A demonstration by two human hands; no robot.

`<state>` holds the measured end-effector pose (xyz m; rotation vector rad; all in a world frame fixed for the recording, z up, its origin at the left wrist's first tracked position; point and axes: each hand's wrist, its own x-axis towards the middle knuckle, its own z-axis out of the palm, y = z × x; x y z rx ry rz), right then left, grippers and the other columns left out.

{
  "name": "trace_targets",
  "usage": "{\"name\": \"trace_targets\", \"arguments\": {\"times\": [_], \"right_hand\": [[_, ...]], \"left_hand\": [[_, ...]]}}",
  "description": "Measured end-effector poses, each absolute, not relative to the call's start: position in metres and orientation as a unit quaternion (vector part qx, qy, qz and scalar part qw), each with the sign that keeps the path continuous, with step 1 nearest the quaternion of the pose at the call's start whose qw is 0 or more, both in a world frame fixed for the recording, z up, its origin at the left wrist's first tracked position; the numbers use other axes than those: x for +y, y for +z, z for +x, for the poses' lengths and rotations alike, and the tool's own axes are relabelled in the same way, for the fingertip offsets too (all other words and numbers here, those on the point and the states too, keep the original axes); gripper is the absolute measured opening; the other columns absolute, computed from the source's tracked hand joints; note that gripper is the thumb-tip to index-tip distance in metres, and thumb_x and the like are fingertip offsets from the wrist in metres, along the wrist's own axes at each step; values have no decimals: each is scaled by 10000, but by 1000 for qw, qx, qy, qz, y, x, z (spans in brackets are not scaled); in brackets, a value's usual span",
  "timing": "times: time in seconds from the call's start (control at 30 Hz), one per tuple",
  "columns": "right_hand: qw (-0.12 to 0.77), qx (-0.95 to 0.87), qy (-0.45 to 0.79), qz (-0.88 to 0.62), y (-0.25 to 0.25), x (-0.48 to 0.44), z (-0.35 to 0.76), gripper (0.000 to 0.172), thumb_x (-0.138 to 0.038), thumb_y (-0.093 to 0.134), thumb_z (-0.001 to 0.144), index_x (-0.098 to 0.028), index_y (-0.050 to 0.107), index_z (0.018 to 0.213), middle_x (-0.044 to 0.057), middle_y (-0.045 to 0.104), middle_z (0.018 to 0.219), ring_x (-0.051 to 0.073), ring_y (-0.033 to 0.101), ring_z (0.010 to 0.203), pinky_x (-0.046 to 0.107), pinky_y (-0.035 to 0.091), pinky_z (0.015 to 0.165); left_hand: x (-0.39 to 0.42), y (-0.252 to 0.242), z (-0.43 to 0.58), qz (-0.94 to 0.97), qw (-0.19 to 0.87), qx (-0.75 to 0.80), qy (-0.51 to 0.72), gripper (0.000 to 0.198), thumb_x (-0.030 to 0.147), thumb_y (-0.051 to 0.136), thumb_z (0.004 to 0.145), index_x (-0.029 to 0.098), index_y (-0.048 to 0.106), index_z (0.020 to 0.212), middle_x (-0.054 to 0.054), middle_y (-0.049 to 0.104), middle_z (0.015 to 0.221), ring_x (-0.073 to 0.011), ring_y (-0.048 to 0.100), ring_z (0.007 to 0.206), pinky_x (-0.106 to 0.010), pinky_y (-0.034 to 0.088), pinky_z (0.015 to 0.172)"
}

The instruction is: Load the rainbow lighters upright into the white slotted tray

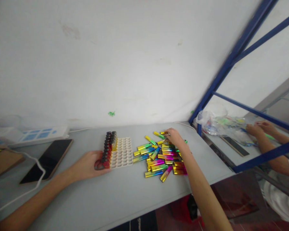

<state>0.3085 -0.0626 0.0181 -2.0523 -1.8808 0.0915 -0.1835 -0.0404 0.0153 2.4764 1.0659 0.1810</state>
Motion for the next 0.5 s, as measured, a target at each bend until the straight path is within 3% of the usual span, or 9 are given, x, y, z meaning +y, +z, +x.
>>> {"name": "trace_targets", "arguments": {"times": [0.2,0.3,0.4,0.5], "right_hand": [[261,-655,33,-709,24,-73,299,240,-193,670,1020,-136,857,1159,204,834,1206,285,785,1092,425,603,1065],[372,-626,88,-680,31,-71,280,359,-364,677,1028,-149,817,1279,159,815,1174,238,776,894,413,641,893],[568,-536,248,-572,43,-67,241,541,-544,884,840,-206,817,1257,51,787,1004,194,705,779,377,611,793],[642,-450,375,-493,55,-66,189,569,-539,997,722,-240,843,1180,12,754,943,176,670,836,328,570,804]], "left_hand": [[-41,16,-183,895,216,383,75,418,629,714,846,238,629,727,-42,712,742,-222,639,666,-319,422,652],[-41,15,-184,896,218,378,80,422,633,716,841,237,622,728,-51,713,742,-232,637,658,-328,412,644],[-41,15,-185,895,219,379,84,421,627,729,838,237,613,730,-52,707,742,-232,635,650,-329,396,631],[-42,14,-185,893,220,383,86,408,605,747,846,234,616,737,-47,707,742,-226,634,648,-323,394,628]]}}
